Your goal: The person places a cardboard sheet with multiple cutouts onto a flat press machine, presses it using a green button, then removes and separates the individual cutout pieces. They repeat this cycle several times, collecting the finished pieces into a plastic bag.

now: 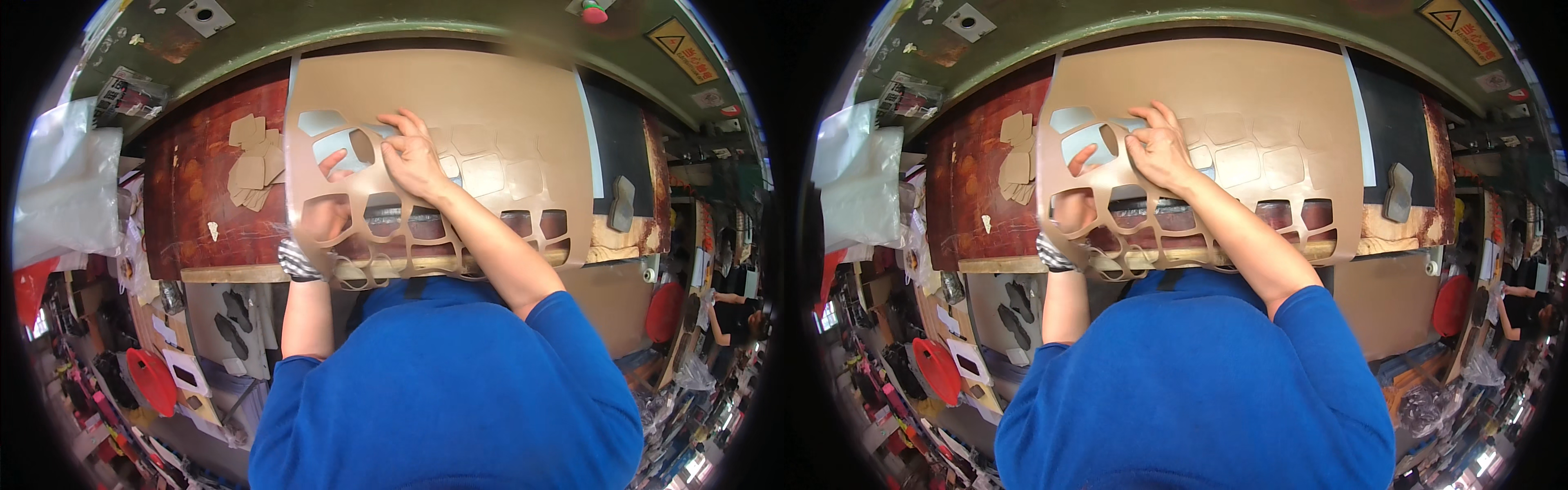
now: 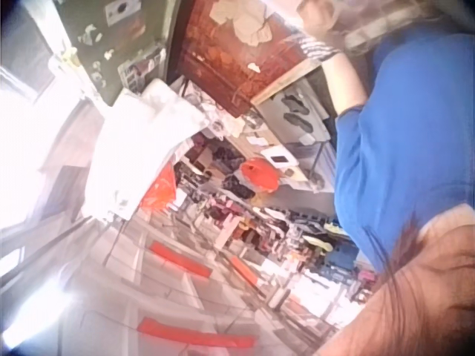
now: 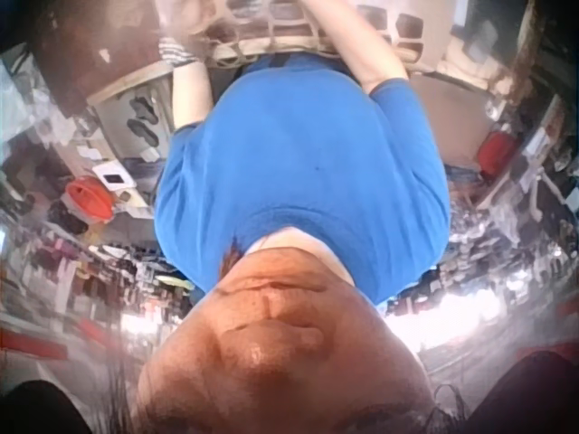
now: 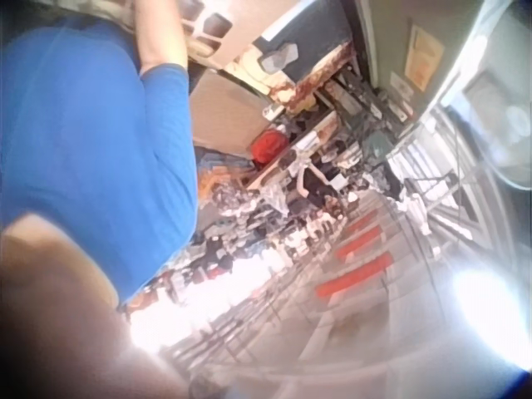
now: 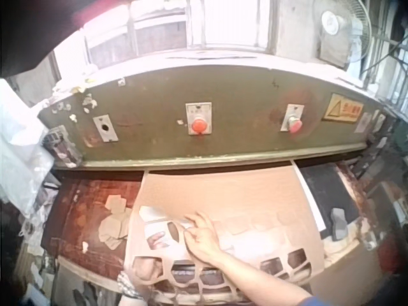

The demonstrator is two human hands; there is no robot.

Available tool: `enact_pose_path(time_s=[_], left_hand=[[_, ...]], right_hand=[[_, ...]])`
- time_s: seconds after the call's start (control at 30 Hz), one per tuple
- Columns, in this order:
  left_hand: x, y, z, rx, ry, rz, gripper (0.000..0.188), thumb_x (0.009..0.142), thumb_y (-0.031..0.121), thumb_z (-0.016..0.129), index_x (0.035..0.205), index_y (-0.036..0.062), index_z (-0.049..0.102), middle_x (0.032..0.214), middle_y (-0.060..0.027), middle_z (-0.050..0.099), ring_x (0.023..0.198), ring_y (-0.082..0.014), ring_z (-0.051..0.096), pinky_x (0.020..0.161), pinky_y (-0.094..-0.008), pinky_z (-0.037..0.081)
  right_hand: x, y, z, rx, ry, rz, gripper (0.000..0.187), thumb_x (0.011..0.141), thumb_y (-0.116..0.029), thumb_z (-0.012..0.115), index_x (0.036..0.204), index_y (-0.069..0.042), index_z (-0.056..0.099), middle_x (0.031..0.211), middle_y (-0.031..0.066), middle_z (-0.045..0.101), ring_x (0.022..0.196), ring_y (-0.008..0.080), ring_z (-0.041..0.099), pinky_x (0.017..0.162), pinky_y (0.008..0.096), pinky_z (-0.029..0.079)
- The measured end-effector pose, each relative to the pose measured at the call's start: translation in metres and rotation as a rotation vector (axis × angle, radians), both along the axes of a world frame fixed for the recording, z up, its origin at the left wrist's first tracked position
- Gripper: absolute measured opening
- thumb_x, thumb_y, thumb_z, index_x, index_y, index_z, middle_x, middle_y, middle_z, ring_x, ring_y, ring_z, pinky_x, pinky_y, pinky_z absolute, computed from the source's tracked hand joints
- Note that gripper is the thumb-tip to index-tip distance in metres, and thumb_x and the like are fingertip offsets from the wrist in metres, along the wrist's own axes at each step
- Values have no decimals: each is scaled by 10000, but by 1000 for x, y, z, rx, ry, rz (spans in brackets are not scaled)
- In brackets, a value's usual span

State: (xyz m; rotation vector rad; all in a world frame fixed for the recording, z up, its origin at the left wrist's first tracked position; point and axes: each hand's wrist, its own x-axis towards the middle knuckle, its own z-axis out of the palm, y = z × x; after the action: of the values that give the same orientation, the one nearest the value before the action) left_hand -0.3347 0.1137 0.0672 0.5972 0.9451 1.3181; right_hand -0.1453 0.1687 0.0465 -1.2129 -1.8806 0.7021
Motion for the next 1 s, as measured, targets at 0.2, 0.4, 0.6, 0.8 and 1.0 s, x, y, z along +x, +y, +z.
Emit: enact_pose_path(time_s=[0.2, 0.4, 0.6, 0.8, 1.0], left_hand=[[27, 8, -11, 185, 598, -308, 890, 718, -5, 790, 1459, 57, 300, 1389, -120, 441, 1136, -200, 554, 921, -302, 488], [29, 11, -27, 514, 1224, -415, 572, 819, 128, 747, 1311, 31, 472, 1207, -121, 575, 1087, -184, 575, 884, -299, 494], [-5, -26, 31, -42, 630, -585, 285, 941, 192, 628, 1168, 26, 586, 972, -89, 651, 903, -142, 622, 758, -304, 508], [-34, -26, 57, -308, 303, -778, 325, 944, 204, 633, 1204, 19, 573, 1002, -64, 655, 820, -120, 622, 687, -287, 522], [-47, -30, 65, -409, 323, -791, 399, 932, 250, 659, 1233, 9, 557, 1075, -80, 652, 955, -170, 630, 811, -305, 531]], right_hand=[[2, 6, -11, -133, 242, 31, 211, 877, -170, 574, 811, -43, 730, 1369, 105, 536, 1372, 376, 316, 1116, 467, 292], [21, 12, -8, -170, 339, 174, 170, 827, -111, 588, 703, -2, 626, 1364, 119, 551, 1329, 322, 373, 1111, 418, 272], [19, 10, -3, -163, 366, 103, 235, 846, -181, 671, 679, -16, 667, 1166, 80, 665, 1288, 307, 438, 1054, 414, 341], [6, 4, -14, 35, 308, -42, 357, 840, -228, 732, 568, -19, 632, 1014, 67, 696, 1149, 324, 546, 910, 402, 470], [6, -1, -17, 286, 150, -75, 298, 799, -121, 750, 563, -15, 601, 1009, 59, 694, 1103, 325, 581, 851, 377, 508]])
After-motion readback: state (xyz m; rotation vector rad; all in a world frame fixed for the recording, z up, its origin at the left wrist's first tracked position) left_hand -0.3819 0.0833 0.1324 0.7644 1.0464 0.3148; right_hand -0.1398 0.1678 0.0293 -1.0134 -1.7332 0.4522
